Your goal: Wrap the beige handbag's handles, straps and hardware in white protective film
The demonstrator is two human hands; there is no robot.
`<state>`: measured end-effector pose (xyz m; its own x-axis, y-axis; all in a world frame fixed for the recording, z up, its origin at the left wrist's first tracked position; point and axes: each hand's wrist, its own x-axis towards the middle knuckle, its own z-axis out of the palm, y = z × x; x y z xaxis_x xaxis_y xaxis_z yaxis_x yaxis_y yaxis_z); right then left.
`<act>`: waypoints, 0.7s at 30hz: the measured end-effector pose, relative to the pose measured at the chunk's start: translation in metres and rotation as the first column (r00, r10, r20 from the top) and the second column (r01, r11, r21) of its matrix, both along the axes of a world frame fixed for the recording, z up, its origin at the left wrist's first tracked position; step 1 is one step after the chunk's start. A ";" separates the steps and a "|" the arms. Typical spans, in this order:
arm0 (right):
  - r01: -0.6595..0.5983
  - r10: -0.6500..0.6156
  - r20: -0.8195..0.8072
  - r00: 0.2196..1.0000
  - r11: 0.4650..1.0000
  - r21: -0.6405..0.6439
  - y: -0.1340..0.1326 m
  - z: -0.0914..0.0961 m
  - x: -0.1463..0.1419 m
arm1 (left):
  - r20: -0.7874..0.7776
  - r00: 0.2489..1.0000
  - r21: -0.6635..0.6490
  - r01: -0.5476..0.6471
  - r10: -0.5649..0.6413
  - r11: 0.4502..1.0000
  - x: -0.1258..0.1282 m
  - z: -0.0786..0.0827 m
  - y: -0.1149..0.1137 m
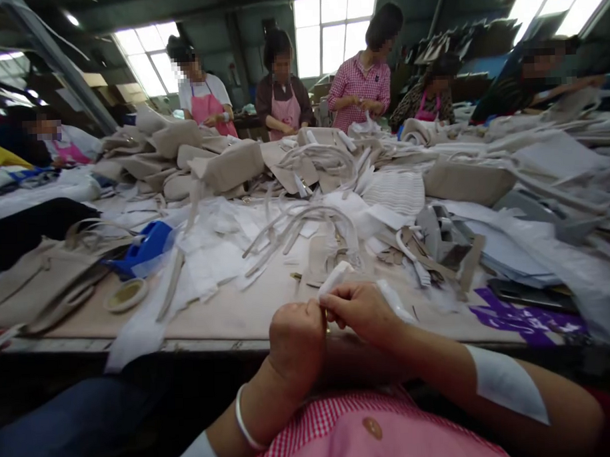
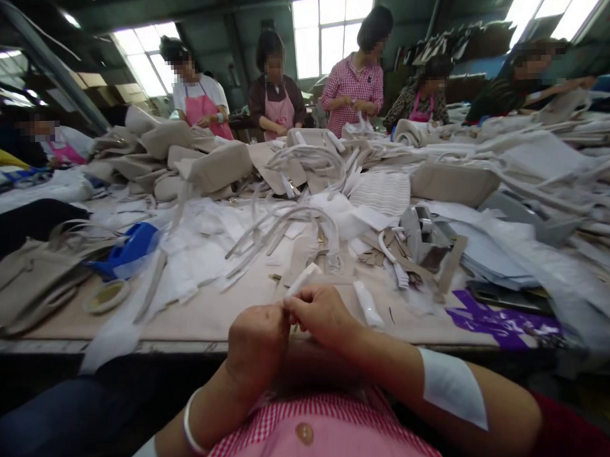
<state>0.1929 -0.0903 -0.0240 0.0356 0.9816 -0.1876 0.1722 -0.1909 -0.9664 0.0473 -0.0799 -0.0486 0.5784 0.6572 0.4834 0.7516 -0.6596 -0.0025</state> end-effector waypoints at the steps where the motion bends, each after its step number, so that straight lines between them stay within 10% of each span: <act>1: 0.023 -0.023 0.025 0.999 1.000 -0.013 0.001 -0.001 -0.003 | 0.002 1.000 0.002 0.008 -0.008 1.000 -0.001 0.000 -0.001; 14: 0.090 -0.079 0.301 0.950 0.996 -0.020 0.000 -0.017 -0.007 | 0.099 0.990 0.048 0.096 -0.101 0.994 -0.013 -0.014 -0.001; 21: -0.074 0.025 0.335 0.942 0.988 0.135 -0.009 -0.011 -0.007 | 0.126 0.990 0.034 0.052 -0.055 0.998 -0.017 -0.019 0.005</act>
<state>0.1859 -0.0993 -0.0346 0.0225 0.9993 -0.0307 0.4930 -0.0378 -0.8692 0.0304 -0.0746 -0.0672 0.5450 0.6107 0.5744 0.7108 -0.6999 0.0697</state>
